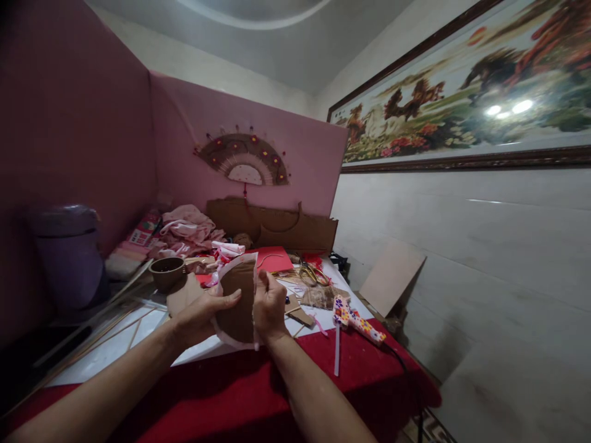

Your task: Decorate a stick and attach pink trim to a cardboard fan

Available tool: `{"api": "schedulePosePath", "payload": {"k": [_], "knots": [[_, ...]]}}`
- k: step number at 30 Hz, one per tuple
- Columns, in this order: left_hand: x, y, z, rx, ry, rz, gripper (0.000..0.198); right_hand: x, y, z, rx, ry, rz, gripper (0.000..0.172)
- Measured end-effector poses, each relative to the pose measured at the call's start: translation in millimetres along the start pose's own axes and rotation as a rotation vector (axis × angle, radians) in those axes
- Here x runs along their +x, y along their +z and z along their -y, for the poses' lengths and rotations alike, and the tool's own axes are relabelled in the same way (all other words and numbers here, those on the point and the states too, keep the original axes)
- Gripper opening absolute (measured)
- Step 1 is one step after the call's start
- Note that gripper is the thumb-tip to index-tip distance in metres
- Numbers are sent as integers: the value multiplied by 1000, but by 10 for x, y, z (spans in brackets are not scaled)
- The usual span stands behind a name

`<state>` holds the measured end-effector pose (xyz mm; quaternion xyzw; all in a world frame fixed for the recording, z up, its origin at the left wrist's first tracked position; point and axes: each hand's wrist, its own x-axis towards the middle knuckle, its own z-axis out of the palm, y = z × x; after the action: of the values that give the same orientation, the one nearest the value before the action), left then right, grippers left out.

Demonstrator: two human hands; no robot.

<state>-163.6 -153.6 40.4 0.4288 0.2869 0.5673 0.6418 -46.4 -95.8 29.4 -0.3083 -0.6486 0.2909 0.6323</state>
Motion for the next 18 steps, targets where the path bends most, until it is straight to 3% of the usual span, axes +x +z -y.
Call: {"api": "schedulePosePath", "payload": {"k": [4,7,18], "knots": [[-3,-30,-22,12,-25,31,43,70,-9,23,380,257,86,43],[8,-38,-14,47,-35,56,36,105,-21,37,526,383,133,38],[-6,-29,20,54,-36,92,29,96,-29,-7,347,161,79,42]]}}
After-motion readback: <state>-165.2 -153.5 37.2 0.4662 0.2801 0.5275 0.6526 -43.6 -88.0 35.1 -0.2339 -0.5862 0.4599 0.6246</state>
